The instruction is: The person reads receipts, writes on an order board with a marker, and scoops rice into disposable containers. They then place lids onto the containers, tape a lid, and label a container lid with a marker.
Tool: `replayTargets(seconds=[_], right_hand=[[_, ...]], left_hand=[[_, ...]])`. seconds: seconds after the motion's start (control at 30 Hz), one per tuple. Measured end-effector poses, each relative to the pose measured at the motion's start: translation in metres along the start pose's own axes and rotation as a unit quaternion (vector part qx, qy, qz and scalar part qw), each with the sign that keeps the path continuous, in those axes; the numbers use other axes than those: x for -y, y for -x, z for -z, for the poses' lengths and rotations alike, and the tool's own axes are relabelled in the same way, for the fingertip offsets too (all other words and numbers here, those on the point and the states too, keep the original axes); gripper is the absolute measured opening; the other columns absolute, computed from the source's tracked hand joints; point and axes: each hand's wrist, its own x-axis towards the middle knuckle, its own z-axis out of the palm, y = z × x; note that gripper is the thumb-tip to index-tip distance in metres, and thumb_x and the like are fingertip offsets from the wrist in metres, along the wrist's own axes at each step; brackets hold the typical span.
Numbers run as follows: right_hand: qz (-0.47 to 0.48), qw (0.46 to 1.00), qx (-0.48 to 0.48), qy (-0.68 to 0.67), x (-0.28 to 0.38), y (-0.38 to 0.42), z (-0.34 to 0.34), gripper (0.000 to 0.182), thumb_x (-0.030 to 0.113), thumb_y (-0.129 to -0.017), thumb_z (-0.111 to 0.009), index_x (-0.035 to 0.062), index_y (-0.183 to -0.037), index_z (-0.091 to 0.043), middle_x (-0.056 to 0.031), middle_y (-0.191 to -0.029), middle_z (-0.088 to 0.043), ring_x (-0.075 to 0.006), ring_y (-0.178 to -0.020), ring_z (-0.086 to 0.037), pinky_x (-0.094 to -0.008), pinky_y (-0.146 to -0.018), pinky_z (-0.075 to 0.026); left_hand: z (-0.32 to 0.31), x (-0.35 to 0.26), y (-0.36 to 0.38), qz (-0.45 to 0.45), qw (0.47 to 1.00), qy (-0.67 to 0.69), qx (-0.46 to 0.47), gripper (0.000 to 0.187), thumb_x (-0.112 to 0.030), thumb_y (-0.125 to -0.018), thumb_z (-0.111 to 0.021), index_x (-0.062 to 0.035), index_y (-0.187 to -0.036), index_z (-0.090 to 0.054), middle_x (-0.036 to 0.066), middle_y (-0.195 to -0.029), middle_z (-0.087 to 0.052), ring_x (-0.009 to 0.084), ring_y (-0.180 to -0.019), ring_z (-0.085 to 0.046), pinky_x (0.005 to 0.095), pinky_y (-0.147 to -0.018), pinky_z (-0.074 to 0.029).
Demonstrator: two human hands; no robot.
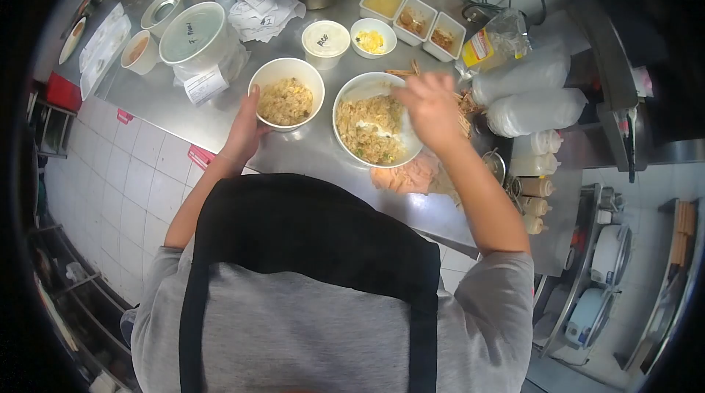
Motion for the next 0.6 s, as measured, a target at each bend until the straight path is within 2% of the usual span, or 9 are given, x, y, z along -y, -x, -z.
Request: replayTargets(seconds=[0.1,0.2,0.3,0.37,0.4,0.47,0.5,0.57,0.6], right_hand=[[0.001,0.999,0.032,-0.032,-0.001,0.010,-0.001,0.021,0.007,-0.070,-0.057,0.0135,-0.087,-0.067,-0.0004,-0.080,-0.053,-0.0201,-0.083,-0.050,-0.0355,-0.075,-0.035],[-0.029,0.998,0.045,-0.031,-0.015,0.010,0.022,0.020,0.008,-0.068,-0.061,0.0138,-0.087,-0.068,-0.0011,-0.076,-0.050,-0.0205,-0.080,-0.050,-0.0358,-0.072,-0.034],[-0.064,0.998,0.024,0.008,-0.024,0.003,0.022,0.019,0.008,-0.069,-0.062,0.0143,-0.086,-0.068,-0.0015,-0.076,-0.050,-0.0206,-0.080,-0.050,-0.0364,-0.070,-0.033],[-0.094,0.995,0.010,0.034,-0.025,0.006,0.002,0.017,0.009,-0.070,-0.060,0.0145,-0.084,-0.068,-0.0012,-0.078,-0.053,-0.0197,-0.084,-0.051,-0.0371,-0.074,-0.033],[-0.081,0.996,0.010,0.030,-0.022,0.014,-0.005,0.018,0.009,-0.070,-0.061,0.0142,-0.085,-0.068,-0.0015,-0.077,-0.052,-0.0204,-0.082,-0.051,-0.0369,-0.072,-0.032],[-0.054,0.998,0.014,0.023,-0.015,0.033,-0.011,0.020,0.008,-0.069,-0.062,0.0137,-0.088,-0.068,-0.0020,-0.075,-0.050,-0.0217,-0.078,-0.051,-0.0366,-0.067,-0.031],[-0.069,0.997,0.021,0.024,-0.015,0.037,-0.005,0.019,0.008,-0.069,-0.061,0.0142,-0.086,-0.068,-0.0019,-0.077,-0.051,-0.0213,-0.078,-0.051,-0.0370,-0.068,-0.032],[-0.099,0.994,0.039,0.023,-0.012,0.037,0.016,0.017,0.008,-0.070,-0.058,0.0151,-0.082,-0.068,-0.0019,-0.080,-0.054,-0.0204,-0.080,-0.052,-0.0377,-0.071,-0.034],[-0.116,0.992,0.028,0.030,-0.015,0.035,0.019,0.019,0.008,-0.069,-0.058,0.0157,-0.082,-0.069,-0.0018,-0.078,-0.054,-0.0209,-0.078,-0.052,-0.0379,-0.070,-0.034]], left_hand=[[0.002,0.009,-0.011,-0.040,0.999,0.018,0.002,0.066,-0.053,-0.092,-0.042,-0.0033,-0.135,-0.033,0.016,-0.136,-0.037,0.0283,-0.126,-0.036,0.0442,-0.101,-0.032],[0.022,0.031,-0.038,-0.094,0.981,-0.147,-0.082,0.064,-0.051,-0.093,-0.042,-0.0002,-0.132,-0.038,0.021,-0.135,-0.037,0.0304,-0.126,-0.035,0.0418,-0.100,-0.034],[0.019,0.016,-0.013,-0.191,0.918,-0.300,-0.175,0.055,-0.044,-0.092,-0.049,-0.0010,-0.125,-0.045,0.023,-0.129,-0.039,0.0295,-0.126,-0.034,0.0399,-0.097,-0.037],[0.013,0.010,0.022,-0.242,0.896,-0.320,-0.191,0.048,-0.038,-0.090,-0.055,-0.0029,-0.122,-0.047,0.021,-0.124,-0.041,0.0281,-0.120,-0.040,0.0384,-0.094,-0.040],[0.011,0.011,0.037,-0.268,0.883,-0.330,-0.200,0.045,-0.035,-0.089,-0.058,-0.0038,-0.121,-0.048,0.020,-0.122,-0.042,0.0274,-0.118,-0.043,0.0376,-0.092,-0.042],[0.011,0.029,0.050,-0.196,0.940,-0.279,-0.026,0.045,-0.030,-0.088,-0.060,-0.0052,-0.122,-0.045,0.017,-0.115,-0.046,0.0258,-0.110,-0.049,0.0371,-0.089,-0.044],[0.010,0.037,0.052,-0.155,0.955,-0.247,0.061,0.045,-0.028,-0.088,-0.062,-0.0059,-0.122,-0.043,0.016,-0.112,-0.048,0.0250,-0.106,-0.052,0.0368,-0.087,-0.045],[-0.015,0.037,0.055,0.038,0.966,-0.116,0.230,0.058,-0.025,-0.089,-0.060,-0.0095,-0.136,-0.029,0.013,-0.106,-0.053,0.0228,-0.096,-0.058,0.0355,-0.086,-0.047],[-0.028,0.039,0.051,0.078,0.968,-0.075,0.228,0.062,-0.023,-0.090,-0.059,-0.0102,-0.139,-0.023,0.013,-0.107,-0.054,0.0222,-0.095,-0.058,0.0338,-0.084,-0.048]])
